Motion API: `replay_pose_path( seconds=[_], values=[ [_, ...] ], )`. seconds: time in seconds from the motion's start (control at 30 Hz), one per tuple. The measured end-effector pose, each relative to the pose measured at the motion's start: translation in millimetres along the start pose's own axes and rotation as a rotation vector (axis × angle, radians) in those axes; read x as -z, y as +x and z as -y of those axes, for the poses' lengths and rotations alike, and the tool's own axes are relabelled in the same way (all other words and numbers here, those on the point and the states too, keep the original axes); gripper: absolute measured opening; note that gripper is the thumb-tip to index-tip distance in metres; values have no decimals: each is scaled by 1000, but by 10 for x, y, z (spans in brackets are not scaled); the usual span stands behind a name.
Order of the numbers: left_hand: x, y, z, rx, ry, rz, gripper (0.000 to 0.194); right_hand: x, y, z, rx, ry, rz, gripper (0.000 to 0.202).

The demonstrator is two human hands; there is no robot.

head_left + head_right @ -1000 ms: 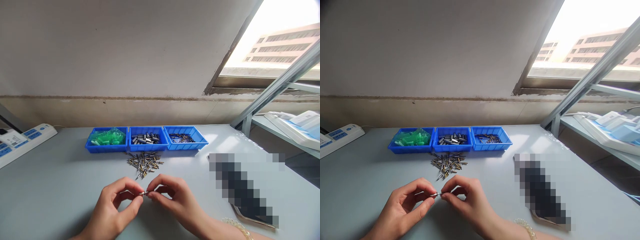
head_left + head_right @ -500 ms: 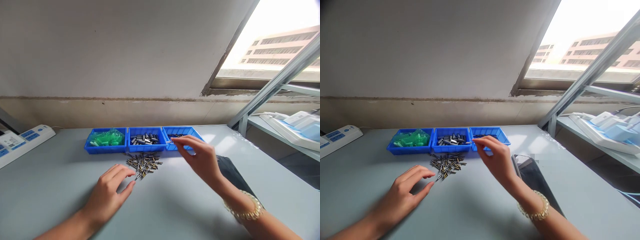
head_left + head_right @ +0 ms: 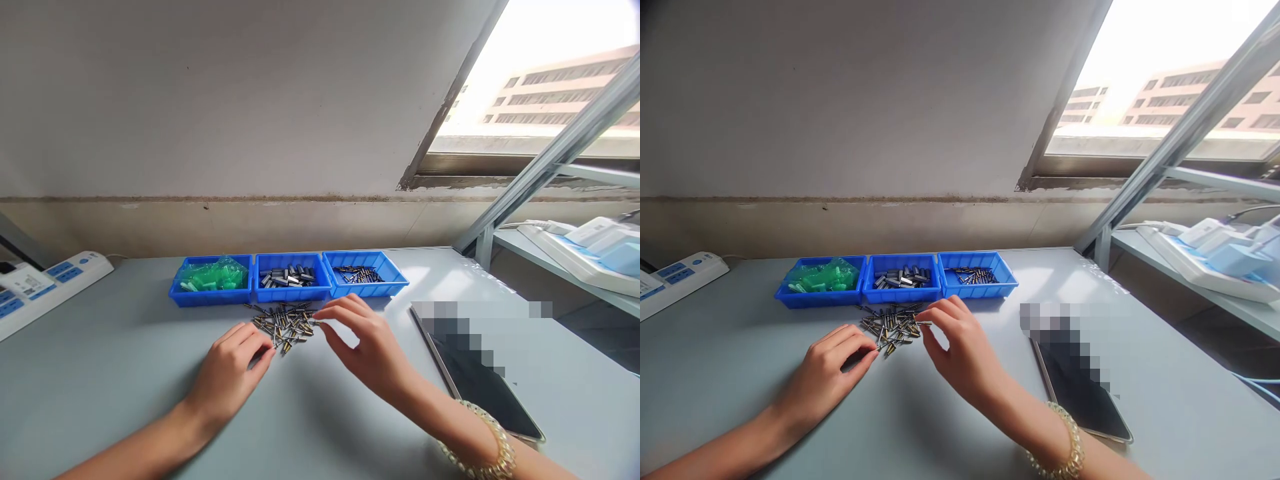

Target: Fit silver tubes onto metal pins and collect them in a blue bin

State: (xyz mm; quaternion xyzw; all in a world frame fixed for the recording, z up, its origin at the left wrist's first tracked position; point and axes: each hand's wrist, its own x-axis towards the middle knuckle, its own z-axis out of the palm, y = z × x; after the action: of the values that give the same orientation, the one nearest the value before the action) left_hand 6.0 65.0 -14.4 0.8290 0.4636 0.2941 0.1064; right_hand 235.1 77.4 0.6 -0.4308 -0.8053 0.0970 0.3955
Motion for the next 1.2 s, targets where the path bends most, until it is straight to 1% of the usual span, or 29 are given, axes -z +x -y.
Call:
replay_pose_path(
  seconds=[0.07, 0.17, 0.23, 0.3, 0.37, 0.43, 0.53, 0.6, 0.67, 0.8, 0.9, 0.93, 1.07, 1.2],
  values=[
    [20, -4, 1, 23, -4, -22, 19, -49, -46, 60, -86, 102, 89, 18],
    [68, -9, 23, 52, -15, -61, 19, -77, -101, 151, -253, 251, 238, 14],
    [108, -6, 46, 70, -22, -91, 18, -79, -127, 209, -321, 347, 323, 13],
    [148, 0, 64, 91, -21, -131, 16, -83, -147, 252, -316, 396, 392, 13],
    [181, 2, 65, 127, -38, -175, 15, -93, -160, 268, -267, 394, 428, 16],
    [198, -8, 46, 189, -108, -217, 13, -105, -166, 258, -226, 376, 422, 19],
    [190, -54, -1, 288, -261, -257, 8, -114, -160, 210, -193, 407, 371, 25],
    [171, -96, -34, 317, -328, -269, 5, -113, -153, 177, -206, 458, 341, 26],
    [152, -135, -65, 330, -379, -267, 3, -109, -152, 159, -269, 506, 305, 24],
    [127, -183, -131, 343, -461, -223, 5, -113, -170, 192, -435, 673, 260, 18],
    [113, -200, -190, 355, -509, -179, 7, -135, -195, 252, -505, 818, 279, 27],
    [107, -207, -210, 359, -522, -161, 7, -144, -203, 270, -519, 835, 276, 26],
    [89, -253, -273, 389, -574, -86, 9, -170, -223, 305, -556, 789, 258, 11],
    [77, -292, -296, 439, -666, -56, 9, -171, -219, 301, -604, 792, 274, 12]
  ],
)
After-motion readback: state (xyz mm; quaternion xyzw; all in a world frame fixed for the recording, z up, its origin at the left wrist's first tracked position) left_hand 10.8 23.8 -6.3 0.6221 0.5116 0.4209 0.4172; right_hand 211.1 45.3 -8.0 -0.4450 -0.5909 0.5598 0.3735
